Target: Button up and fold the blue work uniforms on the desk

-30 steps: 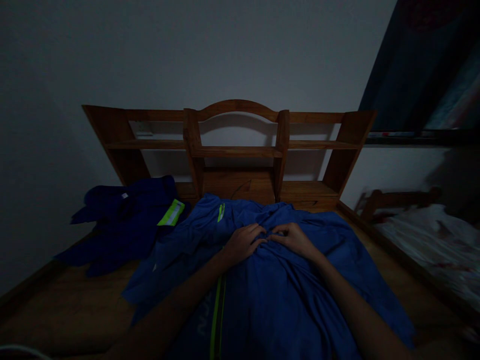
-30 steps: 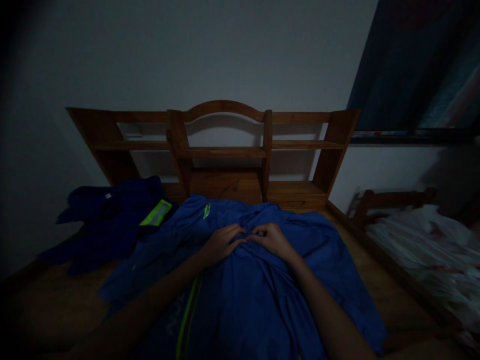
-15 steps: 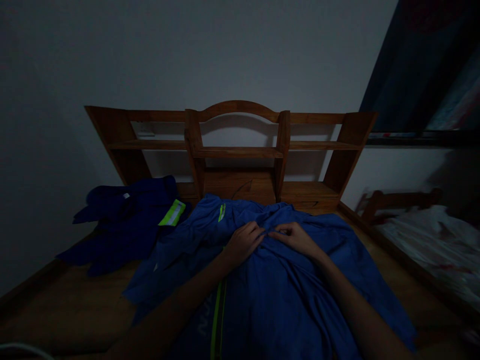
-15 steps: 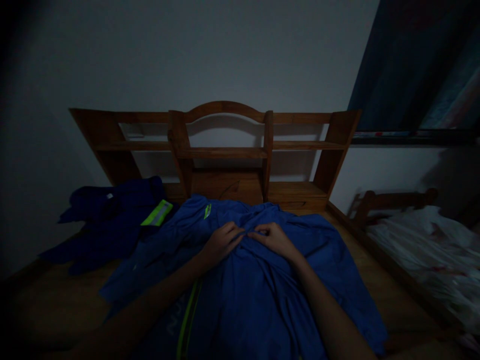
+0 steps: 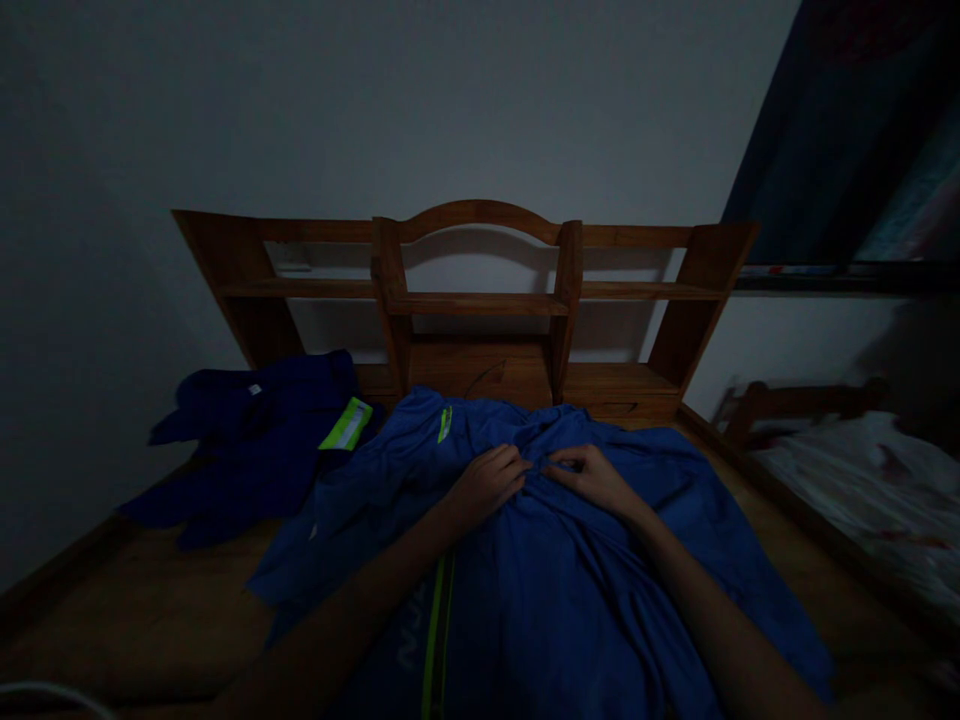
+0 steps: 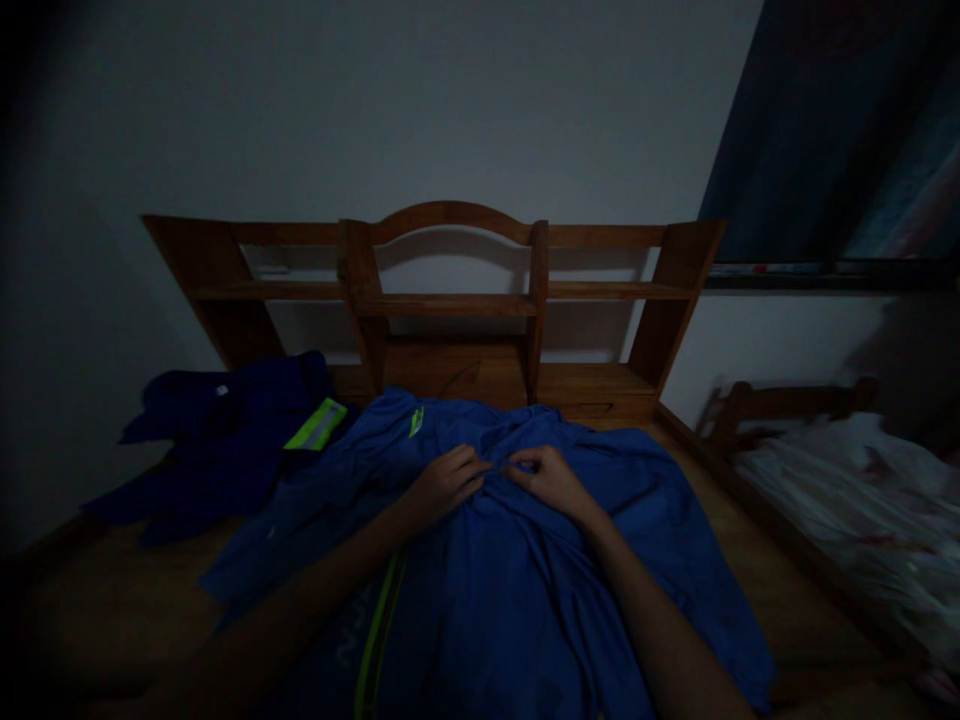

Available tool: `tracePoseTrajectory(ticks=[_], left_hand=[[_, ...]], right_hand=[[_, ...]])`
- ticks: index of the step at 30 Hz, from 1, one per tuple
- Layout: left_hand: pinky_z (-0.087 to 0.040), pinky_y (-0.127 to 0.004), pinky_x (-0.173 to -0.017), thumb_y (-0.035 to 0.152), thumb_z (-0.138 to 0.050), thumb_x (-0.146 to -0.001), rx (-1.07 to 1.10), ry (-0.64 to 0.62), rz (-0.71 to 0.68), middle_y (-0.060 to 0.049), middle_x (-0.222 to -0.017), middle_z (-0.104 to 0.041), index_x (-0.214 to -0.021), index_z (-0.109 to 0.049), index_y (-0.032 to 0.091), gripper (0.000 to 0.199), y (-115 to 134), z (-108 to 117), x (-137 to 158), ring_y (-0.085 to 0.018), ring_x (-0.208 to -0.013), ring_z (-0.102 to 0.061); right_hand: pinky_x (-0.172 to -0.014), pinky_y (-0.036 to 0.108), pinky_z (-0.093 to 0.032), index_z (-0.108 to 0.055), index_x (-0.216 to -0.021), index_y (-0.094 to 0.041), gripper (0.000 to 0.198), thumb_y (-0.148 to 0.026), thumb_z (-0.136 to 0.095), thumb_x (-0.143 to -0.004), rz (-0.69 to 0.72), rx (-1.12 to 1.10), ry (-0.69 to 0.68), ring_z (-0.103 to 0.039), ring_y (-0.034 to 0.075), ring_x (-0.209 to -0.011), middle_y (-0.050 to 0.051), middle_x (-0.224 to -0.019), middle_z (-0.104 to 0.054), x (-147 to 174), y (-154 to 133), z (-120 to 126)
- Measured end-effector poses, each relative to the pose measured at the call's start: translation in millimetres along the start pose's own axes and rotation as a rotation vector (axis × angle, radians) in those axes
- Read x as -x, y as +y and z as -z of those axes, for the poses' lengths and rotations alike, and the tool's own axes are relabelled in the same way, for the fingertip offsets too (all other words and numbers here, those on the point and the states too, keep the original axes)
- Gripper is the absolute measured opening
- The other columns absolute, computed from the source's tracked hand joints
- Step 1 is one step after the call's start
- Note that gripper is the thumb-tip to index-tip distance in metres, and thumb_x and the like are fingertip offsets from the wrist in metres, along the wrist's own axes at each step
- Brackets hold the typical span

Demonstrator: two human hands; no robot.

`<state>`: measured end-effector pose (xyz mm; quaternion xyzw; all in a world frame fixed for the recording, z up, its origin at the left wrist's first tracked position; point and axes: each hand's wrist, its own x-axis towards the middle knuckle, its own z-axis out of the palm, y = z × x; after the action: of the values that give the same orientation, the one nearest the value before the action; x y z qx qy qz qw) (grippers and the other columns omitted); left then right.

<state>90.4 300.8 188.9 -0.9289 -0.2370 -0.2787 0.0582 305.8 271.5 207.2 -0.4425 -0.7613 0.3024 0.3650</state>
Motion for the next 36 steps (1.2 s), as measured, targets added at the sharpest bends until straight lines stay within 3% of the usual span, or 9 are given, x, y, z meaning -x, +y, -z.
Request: tracePoseTrajectory(ticks=[7,25,32,36], left_hand=[[-0.046,-0.031,-0.081,0.022,-0.037,-0.092,-0.024,-0.009,-0.049,-0.007,-0.094,-0.054,-0.114,-0.053,0.016,0.027,-2.3,-0.5,2.0,-0.018,-0.093,-0.051],[-0.045,-0.032,-0.081,0.023,-0.039,-0.091,-0.082,-0.021,-0.022,-0.007,-0.094,-0.055,-0.111,-0.054,0.017,0.026,-0.8,0.7,1.1,-0.018,-0.094,-0.052],[-0.045,-0.032,-0.083,0.027,-0.042,-0.09,-0.107,-0.052,-0.032,-0.007,-0.097,-0.055,-0.132,-0.038,0.019,0.042,1.1,1.8,1.4,-0.019,-0.095,-0.052],[-0.044,-0.031,-0.083,0.028,-0.044,-0.089,-0.089,-0.061,-0.024,-0.006,-0.097,-0.055,-0.127,-0.044,0.019,0.038,2.0,3.1,1.1,-0.019,-0.095,-0.053]], right_hand=[[-0.074,0.027,-0.047,-0.071,-0.089,-0.017,0.026,-0.032,-0.051,-0.083,0.015,0.011,0.014,-0.062,0.018,-0.079,0.002,-0.085,-0.07,-0.8,-1.6,-0.1],[-0.076,0.028,-0.048,-0.071,-0.092,-0.017,0.026,-0.032,-0.052,-0.082,-0.002,0.034,0.003,-0.062,0.019,-0.081,0.002,-0.087,-0.07,-0.5,1.4,-0.7],[-0.077,0.028,-0.047,-0.071,-0.09,-0.018,0.026,-0.033,-0.05,-0.084,0.034,0.038,0.013,-0.062,0.019,-0.081,0.002,-0.087,-0.07,-0.9,-0.6,-3.5],[-0.073,0.026,-0.047,-0.071,-0.089,-0.017,0.026,-0.032,-0.05,-0.084,0.02,0.021,-0.001,-0.063,0.018,-0.08,0.002,-0.087,-0.07,-0.7,-1.4,-3.2]])
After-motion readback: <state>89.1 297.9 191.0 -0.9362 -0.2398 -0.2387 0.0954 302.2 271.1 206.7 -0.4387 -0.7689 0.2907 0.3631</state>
